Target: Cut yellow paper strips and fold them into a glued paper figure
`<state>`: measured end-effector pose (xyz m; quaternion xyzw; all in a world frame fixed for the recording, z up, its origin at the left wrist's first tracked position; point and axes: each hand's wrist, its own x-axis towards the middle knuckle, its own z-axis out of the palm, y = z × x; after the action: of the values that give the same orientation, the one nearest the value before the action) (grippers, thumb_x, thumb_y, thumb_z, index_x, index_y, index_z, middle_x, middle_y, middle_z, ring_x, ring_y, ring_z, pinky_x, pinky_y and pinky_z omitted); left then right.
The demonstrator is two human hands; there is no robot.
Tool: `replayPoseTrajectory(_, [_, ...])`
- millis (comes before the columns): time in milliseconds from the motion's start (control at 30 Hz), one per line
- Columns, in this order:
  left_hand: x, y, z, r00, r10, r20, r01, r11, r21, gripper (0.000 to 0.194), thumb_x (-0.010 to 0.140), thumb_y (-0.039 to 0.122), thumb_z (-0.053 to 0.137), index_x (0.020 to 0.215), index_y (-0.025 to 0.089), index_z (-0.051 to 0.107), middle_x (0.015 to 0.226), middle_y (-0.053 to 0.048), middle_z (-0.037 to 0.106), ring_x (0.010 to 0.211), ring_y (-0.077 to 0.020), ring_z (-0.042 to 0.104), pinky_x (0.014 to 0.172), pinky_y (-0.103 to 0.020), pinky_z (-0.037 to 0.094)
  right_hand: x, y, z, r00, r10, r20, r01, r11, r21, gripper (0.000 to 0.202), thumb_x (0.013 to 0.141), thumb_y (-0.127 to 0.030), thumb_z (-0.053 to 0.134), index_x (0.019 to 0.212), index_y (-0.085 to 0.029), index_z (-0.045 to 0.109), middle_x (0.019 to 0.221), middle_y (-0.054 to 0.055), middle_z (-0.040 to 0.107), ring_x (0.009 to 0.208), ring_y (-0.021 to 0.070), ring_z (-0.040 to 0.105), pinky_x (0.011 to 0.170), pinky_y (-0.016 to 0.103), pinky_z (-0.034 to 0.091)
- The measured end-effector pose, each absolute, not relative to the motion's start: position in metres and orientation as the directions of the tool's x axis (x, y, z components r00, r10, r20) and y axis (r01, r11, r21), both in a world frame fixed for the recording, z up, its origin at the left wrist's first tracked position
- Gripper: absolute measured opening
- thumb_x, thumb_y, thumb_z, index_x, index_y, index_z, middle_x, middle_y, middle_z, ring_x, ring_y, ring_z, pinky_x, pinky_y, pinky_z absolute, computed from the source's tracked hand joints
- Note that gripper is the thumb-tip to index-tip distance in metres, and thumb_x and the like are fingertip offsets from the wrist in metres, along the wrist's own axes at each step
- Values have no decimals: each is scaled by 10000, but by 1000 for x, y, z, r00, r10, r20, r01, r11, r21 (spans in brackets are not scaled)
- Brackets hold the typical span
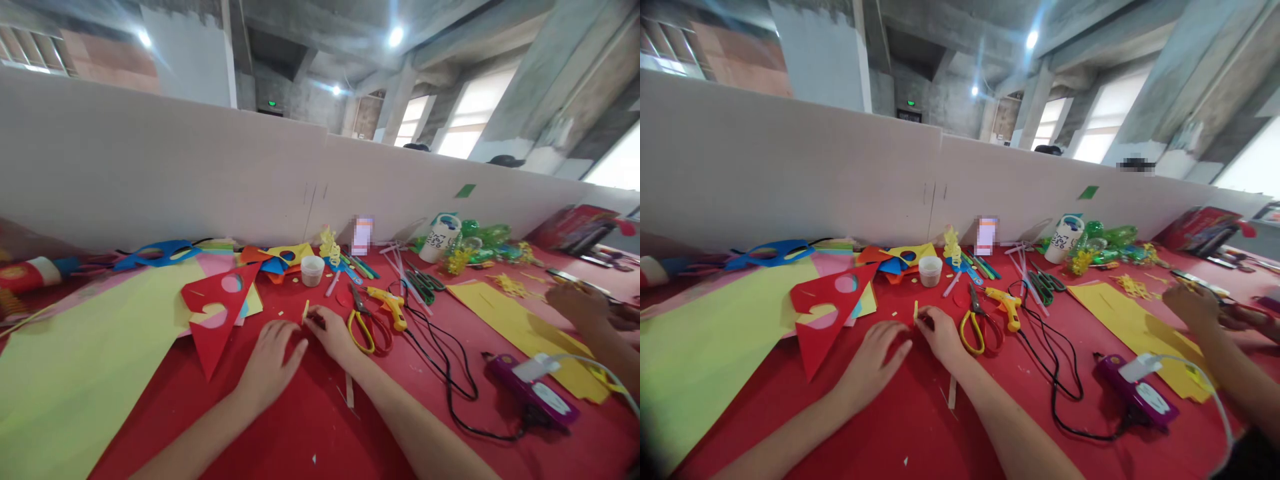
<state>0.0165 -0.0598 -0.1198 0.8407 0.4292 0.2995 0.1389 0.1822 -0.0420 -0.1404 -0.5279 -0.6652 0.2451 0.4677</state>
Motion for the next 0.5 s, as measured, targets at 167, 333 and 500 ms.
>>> replayPoseTrajectory(167, [29, -20, -106, 324, 871, 369, 393, -479, 785, 179, 765, 313, 549, 884, 191, 599, 914, -48, 662, 876, -199, 608, 826, -355, 471, 181, -43, -139, -10, 930, 367, 460, 330, -824, 94, 771, -198, 505, 815, -171, 584, 778, 45, 643, 704, 171, 592, 680, 291, 466])
replayPoseTrajectory(333, [39, -3, -116, 324, 880, 347, 330, -449, 830, 135, 720, 293, 594, 785, 181, 630, 829, -39, 684, 784, -181, 630, 764, -310, 489, 183, -44, -137, -23, 932, 362, 462, 331, -823, 104, 773, -197, 510, 833, -167, 589, 805, 50, 646, 722, 168, 591, 683, 280, 457])
replayPoseTrajectory(500, [38, -1, -123, 331, 876, 352, 316, -454, 833, 146, 718, 305, 606, 784, 182, 647, 831, -44, 683, 820, -193, 618, 785, -324, 472, 185, -44, -138, -3, 941, 339, 473, 300, -828, 117, 763, -233, 548, 837, -161, 602, 771, 44, 632, 648, 155, 570, 621, 267, 453])
